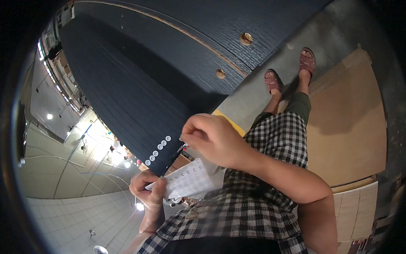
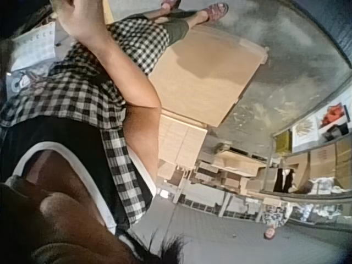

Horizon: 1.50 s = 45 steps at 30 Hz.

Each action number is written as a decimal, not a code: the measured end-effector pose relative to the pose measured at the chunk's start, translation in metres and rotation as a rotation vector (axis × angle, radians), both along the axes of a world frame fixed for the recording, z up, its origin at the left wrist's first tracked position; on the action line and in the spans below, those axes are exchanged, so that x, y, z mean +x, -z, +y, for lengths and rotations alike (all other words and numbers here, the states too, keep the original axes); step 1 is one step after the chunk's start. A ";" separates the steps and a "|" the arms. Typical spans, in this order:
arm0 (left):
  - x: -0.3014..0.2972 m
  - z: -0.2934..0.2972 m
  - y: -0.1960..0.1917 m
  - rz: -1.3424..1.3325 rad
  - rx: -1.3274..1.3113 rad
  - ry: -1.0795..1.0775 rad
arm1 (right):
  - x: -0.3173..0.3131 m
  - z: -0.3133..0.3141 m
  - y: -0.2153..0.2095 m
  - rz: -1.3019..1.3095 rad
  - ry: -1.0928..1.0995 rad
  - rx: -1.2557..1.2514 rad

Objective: The person picks up a long dark furniture panel, carries it across a workshop, places it on a stack, and then peels small white circular labels from a sheet and applies them over pre-drilled holes on the panel.

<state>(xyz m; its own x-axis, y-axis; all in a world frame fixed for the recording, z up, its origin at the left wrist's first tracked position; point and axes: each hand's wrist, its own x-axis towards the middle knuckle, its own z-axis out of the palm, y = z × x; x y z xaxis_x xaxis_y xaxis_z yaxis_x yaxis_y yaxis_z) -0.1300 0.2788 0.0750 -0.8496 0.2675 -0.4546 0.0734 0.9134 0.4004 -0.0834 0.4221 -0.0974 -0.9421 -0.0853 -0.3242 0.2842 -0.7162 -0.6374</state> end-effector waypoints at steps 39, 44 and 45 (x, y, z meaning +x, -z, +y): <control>0.000 0.002 0.003 0.199 -0.032 0.059 | -0.021 -0.027 0.002 -0.099 -0.097 0.034; -0.005 -0.012 -0.004 0.060 -0.055 0.130 | -0.025 -0.025 -0.001 -0.083 -0.104 0.014; -0.004 -0.013 -0.004 0.010 -0.017 0.071 | -0.024 -0.026 0.001 -0.074 -0.094 0.005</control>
